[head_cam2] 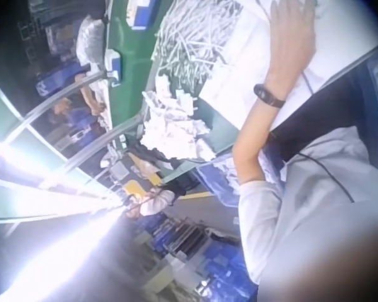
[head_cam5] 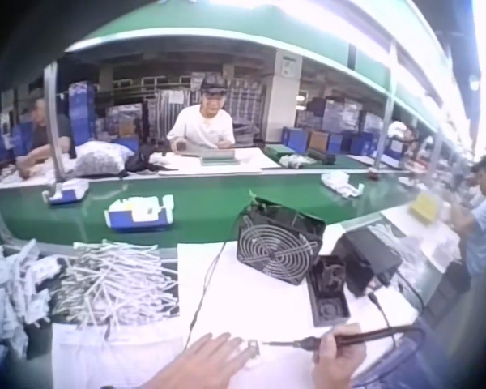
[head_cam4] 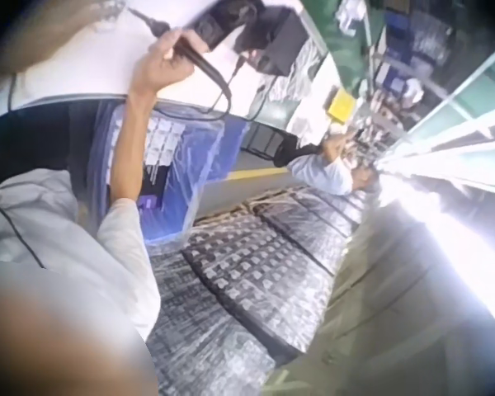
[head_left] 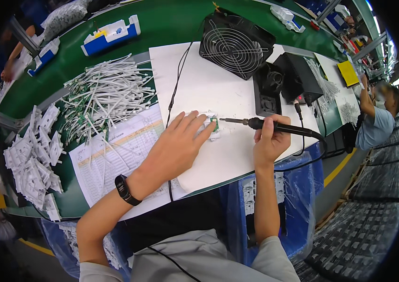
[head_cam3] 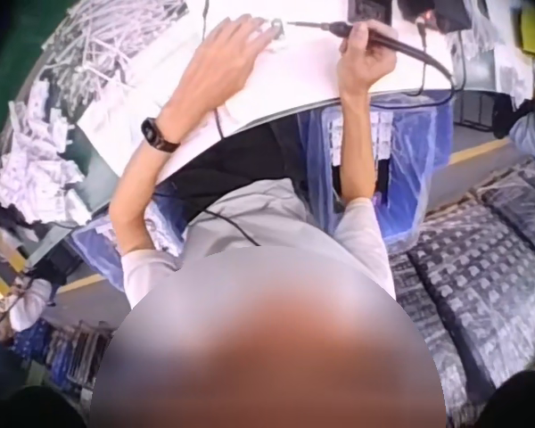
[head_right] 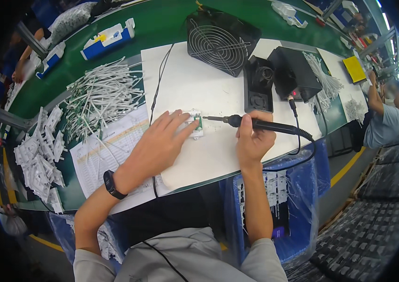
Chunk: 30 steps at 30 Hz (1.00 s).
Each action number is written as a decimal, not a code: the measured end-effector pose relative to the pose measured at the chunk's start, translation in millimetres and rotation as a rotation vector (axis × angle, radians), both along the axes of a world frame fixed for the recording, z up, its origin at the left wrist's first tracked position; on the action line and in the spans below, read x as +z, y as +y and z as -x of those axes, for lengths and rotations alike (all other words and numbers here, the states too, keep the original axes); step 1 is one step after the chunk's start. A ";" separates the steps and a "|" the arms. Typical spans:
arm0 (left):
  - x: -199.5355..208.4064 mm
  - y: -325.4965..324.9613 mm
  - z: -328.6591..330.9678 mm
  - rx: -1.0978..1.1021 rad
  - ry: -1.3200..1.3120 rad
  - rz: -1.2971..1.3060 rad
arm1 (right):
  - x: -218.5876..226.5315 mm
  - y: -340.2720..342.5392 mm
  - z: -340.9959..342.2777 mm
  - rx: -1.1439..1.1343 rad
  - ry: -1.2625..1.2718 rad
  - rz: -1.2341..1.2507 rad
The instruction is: Soldering components onto a circuit board at a factory assembly line.
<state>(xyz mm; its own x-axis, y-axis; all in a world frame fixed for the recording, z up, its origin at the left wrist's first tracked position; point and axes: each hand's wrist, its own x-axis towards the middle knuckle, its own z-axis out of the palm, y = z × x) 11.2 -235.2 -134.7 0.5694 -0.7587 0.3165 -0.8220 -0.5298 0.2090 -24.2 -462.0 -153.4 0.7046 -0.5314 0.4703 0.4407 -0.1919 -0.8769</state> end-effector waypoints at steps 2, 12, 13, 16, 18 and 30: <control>0.8 -0.4 0.2 0.006 0.010 0.018 | 2.5 1.7 -1.1 0.048 -0.011 0.030; -4.0 0.7 -0.8 0.003 0.007 0.057 | 10.8 6.5 -4.3 -0.005 0.126 -0.056; -5.6 0.9 -0.8 0.024 0.014 0.060 | 10.3 6.4 -4.8 0.011 0.118 -0.059; -10.5 1.7 -1.1 0.032 0.011 0.059 | 8.1 7.2 -6.6 -0.010 0.126 -0.056; -13.1 2.0 -1.5 -0.003 -0.003 0.081 | 7.3 7.3 -7.1 -0.037 0.125 -0.032; -16.4 2.7 -0.3 0.008 -0.042 0.075 | 3.9 3.5 -8.4 -0.061 0.119 0.036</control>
